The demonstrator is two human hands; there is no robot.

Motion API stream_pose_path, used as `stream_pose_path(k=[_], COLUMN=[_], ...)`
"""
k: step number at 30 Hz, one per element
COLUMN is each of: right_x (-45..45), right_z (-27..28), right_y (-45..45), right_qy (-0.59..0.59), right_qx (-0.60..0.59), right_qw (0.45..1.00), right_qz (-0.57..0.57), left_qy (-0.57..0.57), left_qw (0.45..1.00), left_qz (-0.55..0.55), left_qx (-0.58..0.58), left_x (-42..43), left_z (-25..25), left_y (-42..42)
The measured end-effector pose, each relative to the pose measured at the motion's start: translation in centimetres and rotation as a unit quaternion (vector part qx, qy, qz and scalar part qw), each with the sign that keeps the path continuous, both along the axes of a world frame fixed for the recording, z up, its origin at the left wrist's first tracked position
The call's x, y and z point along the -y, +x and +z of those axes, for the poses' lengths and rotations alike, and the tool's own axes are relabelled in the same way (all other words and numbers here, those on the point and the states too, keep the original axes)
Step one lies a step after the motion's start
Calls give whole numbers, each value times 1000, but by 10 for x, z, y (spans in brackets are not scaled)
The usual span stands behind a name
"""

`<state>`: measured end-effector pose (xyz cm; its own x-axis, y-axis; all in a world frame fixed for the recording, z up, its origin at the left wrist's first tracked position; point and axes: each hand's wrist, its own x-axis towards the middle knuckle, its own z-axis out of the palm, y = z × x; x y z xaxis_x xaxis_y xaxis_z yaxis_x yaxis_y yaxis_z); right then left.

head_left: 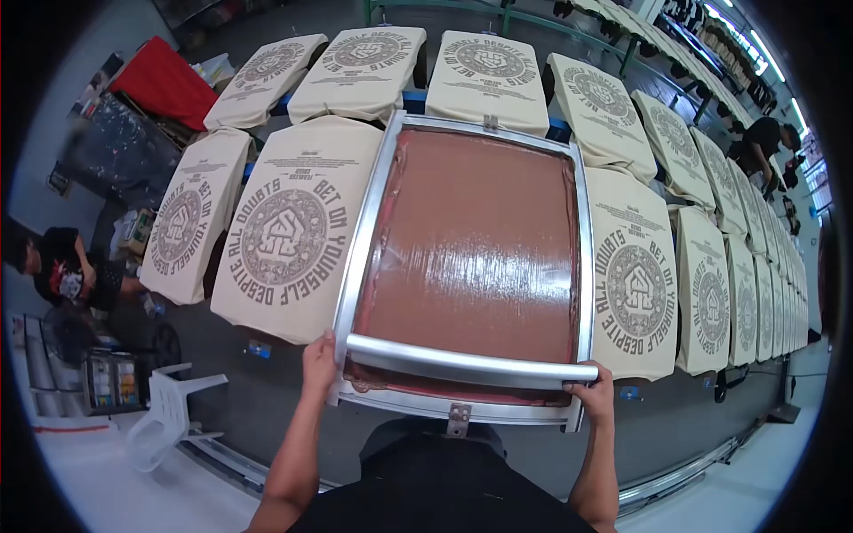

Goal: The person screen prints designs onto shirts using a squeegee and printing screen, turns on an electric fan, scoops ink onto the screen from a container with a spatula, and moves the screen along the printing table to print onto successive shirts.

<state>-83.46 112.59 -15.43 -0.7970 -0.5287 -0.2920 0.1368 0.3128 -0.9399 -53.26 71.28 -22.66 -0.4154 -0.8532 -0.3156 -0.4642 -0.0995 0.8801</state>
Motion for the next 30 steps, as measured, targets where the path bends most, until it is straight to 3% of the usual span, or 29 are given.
stream_pose_path(k=[3, 5, 9, 11, 16, 19, 20, 21, 22, 23, 25, 26, 27, 29, 30], right_x=[-2, -10, -8, -5, 0, 11, 7, 5, 11, -1, 7, 8, 15, 13, 16], right_z=[-1, -4, -30, -35, -39, -41, -56, -63, -63, -77, -60, -63, -57, -59, -59], right_y=[-9, -19, -42, -50, -62, -61, -67, -69, -61, -65, -62, -60, -53, -52, -52], right_qy=[16, 12, 4, -22, -8, 1, -16, 25, 9, 47, 82, 68, 48, 37, 36], right_qx=[-11, -4, 11, 7, -2, -18, 12, -15, -19, -51, -49, -54, -66, -32, -30], right_qw=[1000, 1000, 1000, 1000, 1000, 1000, 1000, 1000, 999, 997, 995, 995, 996, 998, 998], right_qz=[4, 4, 2, 3, 7, -21, -10, -2, -30, -20, 39, 41, 29, 32, 32], left_qy=[24, -11, -51, 17, -38, 0, -26, -124, -232, -53, 57, -8, -2, 118, 97], left_qw=[998, 999, 999, 1000, 999, 999, 997, 988, 959, 982, 995, 999, 999, 992, 995], left_qz=[-27, -29, 6, -2, -16, -19, -20, -30, -99, -84, -39, -30, -35, -30, -30], left_qx=[47, -8, -7, 8, 21, 34, 74, 93, 132, 162, 72, 39, 39, 17, -1], left_x=[-7, -10, -13, -13, -4, 1, 4, 0, 11, 6, 10, 9, 7, 10, 15], left_z=[-3, -22, -33, -14, -33, -42, -46, -48, -80, -36, -38, -39, -32, -20, -38], left_y=[-10, -13, -30, -39, -48, -52, -52, -50, -38, -52, -53, -57, -62, -58, -52])
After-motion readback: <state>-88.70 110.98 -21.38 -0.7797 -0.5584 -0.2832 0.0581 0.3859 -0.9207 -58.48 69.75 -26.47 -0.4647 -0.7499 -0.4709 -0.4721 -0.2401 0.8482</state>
